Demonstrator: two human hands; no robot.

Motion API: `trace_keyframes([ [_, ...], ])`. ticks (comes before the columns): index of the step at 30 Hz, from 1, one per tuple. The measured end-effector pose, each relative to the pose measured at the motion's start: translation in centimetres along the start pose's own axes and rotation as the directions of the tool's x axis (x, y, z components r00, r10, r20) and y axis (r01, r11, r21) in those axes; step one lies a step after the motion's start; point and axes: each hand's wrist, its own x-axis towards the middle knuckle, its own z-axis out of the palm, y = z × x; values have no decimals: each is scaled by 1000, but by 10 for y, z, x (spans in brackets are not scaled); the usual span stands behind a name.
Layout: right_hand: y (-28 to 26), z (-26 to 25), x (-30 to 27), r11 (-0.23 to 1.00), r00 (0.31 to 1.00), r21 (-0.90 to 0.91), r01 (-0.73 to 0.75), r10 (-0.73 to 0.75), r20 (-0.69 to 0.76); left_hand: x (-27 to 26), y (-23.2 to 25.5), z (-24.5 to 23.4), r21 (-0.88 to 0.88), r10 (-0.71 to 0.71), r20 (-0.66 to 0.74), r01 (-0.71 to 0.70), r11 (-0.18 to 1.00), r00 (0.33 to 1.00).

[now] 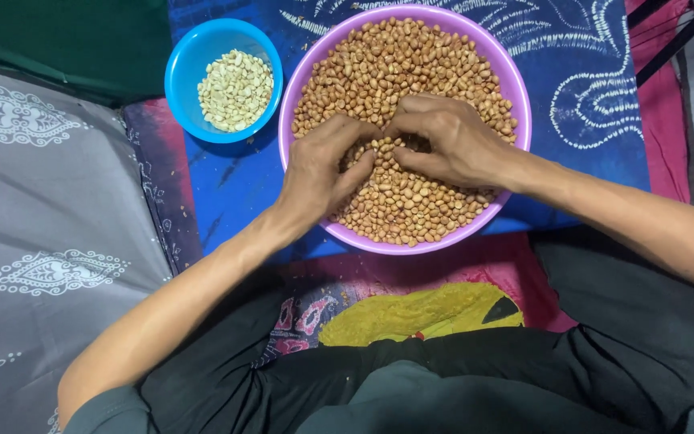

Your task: Manually sorting peanuts by picking out specific ones from a large bowl and placing them into a smaller bowl.

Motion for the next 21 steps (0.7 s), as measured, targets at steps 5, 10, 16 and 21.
trace_keyframes([
  [5,-2,-1,-1,998,999,63,20,-18,-41,-1,-4,1,-74,-5,-9,4,997,1000],
  [10,-9,-6,2,996,999,82,35,-32,-43,-1,-3,1,-101,-5,-21,3,995,1000],
  [16,-8,-5,2,997,997,67,41,-36,-65,0,5,-2,-63,28,-41,-31,998,999],
  [21,-16,-9,2,995,994,86,53,-45,-97,2,11,-3,-23,15,-64,-17,1000,998],
])
